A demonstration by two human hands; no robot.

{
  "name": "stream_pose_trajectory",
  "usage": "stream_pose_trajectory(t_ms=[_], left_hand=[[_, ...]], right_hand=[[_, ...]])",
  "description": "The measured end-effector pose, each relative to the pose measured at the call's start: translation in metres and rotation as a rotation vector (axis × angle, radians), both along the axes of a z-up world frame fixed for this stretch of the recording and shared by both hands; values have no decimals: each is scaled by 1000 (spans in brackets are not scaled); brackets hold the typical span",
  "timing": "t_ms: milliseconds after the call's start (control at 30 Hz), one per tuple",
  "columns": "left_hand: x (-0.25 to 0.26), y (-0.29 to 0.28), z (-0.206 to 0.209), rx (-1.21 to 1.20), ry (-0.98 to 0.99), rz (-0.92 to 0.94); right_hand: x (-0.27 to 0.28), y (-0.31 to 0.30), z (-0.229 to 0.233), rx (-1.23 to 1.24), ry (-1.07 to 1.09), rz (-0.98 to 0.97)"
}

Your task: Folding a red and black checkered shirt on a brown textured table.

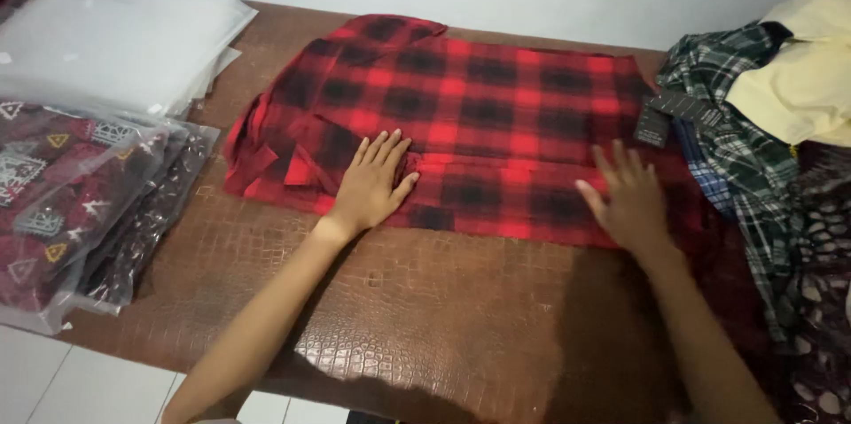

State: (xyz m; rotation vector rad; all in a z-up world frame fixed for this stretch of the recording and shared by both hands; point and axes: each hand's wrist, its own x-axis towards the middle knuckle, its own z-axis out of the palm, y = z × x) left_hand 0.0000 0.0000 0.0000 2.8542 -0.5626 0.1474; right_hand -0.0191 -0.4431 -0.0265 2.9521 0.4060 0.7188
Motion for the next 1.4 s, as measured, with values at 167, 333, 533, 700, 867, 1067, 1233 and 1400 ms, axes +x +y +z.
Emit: stream_pose_trajectory(t_ms=[167, 333, 533, 700, 867, 1067, 1233, 1400], left_hand=[[-20, 8, -12, -84, -134, -39], [-15, 10, 12, -165, -81, -53], [11, 29, 56, -280, -227, -208], [11, 32, 24, 20, -23, -103], [7, 33, 20, 59, 44, -105], [3, 37, 17, 81, 17, -138], [13, 42, -14, -13, -342, -218], [-5, 46, -2, -25, -265, -285]], right_hand=[[-10, -23, -1, 226, 363, -140], [-4, 8, -5, 38, 123, -198], [-4, 131, 51, 153, 93, 188], [3, 140, 31, 278, 391, 215], [-10, 124, 29, 256, 409, 173], [-5, 50, 2, 85, -31, 253], [-36, 0, 1, 133, 179, 90], [-89, 13, 8, 125, 203, -7]])
